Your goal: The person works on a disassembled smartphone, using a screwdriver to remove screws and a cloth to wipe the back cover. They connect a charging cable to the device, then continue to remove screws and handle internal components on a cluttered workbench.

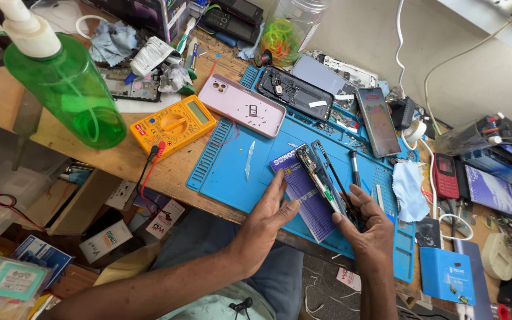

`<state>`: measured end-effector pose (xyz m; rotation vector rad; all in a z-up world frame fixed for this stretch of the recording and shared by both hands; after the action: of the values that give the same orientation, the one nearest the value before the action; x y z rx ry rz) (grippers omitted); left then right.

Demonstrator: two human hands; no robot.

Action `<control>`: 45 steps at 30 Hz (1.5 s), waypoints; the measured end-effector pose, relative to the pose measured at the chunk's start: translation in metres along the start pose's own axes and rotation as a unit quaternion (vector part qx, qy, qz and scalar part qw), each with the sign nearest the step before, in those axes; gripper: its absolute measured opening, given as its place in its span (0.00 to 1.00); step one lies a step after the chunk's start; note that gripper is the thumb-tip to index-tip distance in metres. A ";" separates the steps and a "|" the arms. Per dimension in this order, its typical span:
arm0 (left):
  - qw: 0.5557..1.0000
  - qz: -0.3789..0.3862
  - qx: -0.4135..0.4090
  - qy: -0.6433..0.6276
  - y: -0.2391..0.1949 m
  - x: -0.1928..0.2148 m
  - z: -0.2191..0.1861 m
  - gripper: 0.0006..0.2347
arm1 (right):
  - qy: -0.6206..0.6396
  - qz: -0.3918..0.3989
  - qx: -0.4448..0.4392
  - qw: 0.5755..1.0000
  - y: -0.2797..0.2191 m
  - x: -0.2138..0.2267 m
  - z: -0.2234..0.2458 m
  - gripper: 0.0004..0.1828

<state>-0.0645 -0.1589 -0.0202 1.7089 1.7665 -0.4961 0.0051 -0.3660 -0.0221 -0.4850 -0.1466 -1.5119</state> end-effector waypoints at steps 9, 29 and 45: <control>0.999 0.017 0.023 -0.029 0.005 -0.004 -0.001 0.38 | 0.203 0.080 -0.001 0.976 0.020 0.020 -0.020 0.37; 0.949 0.084 0.004 -0.304 0.041 -0.043 0.042 0.27 | -0.145 -0.179 0.190 0.954 -0.062 -0.017 0.058 0.46; 0.948 0.104 0.024 -0.299 0.036 -0.036 0.047 0.28 | -0.271 -0.192 0.185 0.925 -0.072 -0.024 0.065 0.47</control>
<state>-0.0223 -0.2138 -0.0251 1.5344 1.1365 -0.8599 -0.0539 -0.3176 0.0426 -0.5798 -0.9935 -1.6430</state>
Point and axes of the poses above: each hand's wrist, its own y-axis towards the middle knuckle, its own x-axis out of the back of the hand, z = x × y, the point moved 10 cm from there along y, towards the middle knuckle, and after that the axes turned 13 degrees about -x, right-handed, at the moved point
